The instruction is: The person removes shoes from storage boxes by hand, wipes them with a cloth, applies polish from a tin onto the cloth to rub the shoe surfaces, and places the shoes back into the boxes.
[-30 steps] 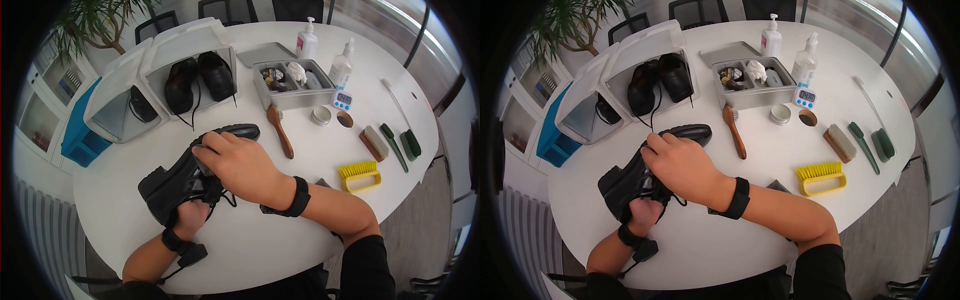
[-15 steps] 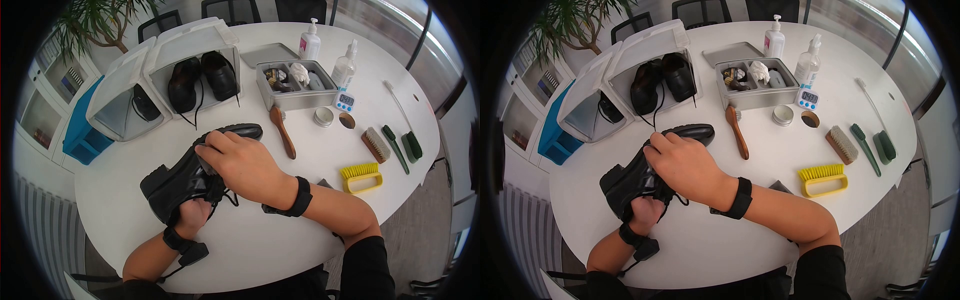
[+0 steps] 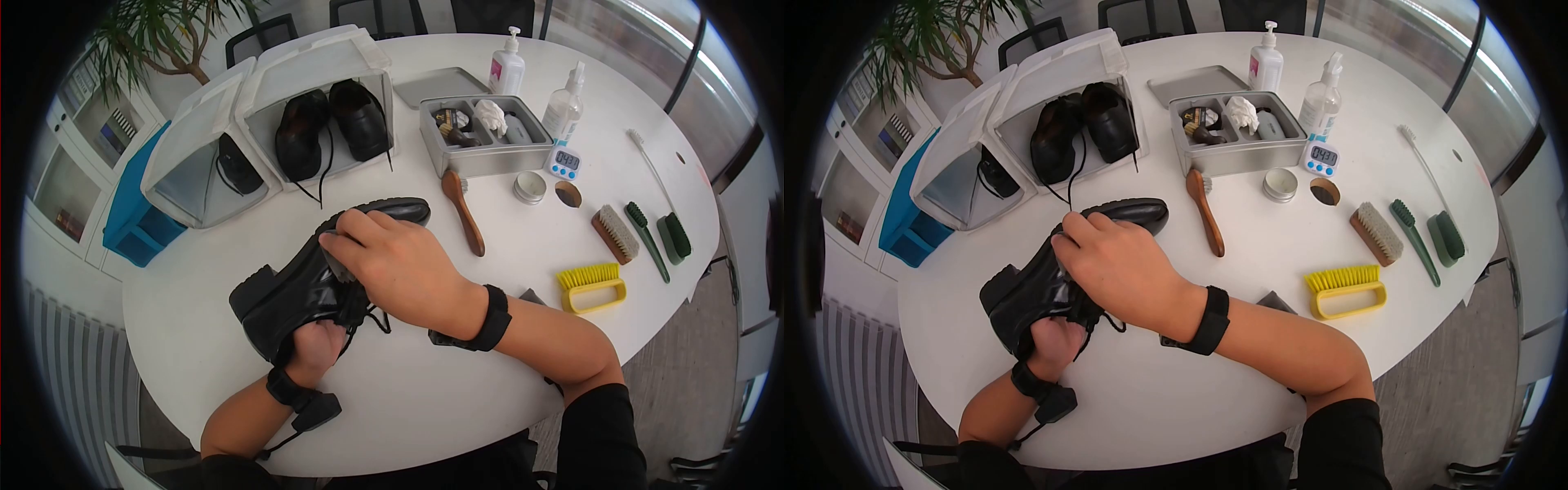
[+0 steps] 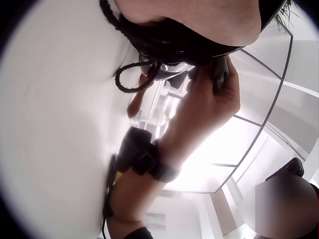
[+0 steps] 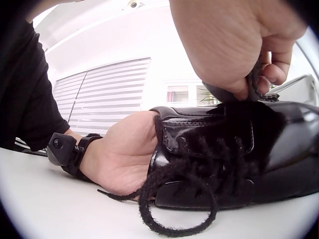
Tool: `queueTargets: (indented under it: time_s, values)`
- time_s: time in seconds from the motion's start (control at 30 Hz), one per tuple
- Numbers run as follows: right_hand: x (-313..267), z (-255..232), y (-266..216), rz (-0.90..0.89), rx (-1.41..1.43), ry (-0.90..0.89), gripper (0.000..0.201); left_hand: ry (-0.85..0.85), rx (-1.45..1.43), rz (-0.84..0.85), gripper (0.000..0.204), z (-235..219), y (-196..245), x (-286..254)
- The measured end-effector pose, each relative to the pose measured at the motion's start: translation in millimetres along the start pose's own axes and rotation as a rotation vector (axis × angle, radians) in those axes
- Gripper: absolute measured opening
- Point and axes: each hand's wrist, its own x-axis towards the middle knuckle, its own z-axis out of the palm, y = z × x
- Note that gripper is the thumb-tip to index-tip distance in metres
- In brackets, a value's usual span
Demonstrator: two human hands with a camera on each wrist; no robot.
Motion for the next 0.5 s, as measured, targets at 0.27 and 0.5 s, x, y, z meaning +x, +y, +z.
queueTargets:
  time_s: [0.27, 0.5]
  values:
    - [0.2, 2.2, 0.4, -0.019, -0.028, 0.042, 0.024, -0.004, 0.002, 0.013, 0.054, 0.3, -1.0, 0.7]
    - [-0.1, 2.9, 0.9, -0.026, -0.029, 0.055, 0.023, -0.014, 0.015, 0.014, 0.054, -3.4, -2.8, 0.5]
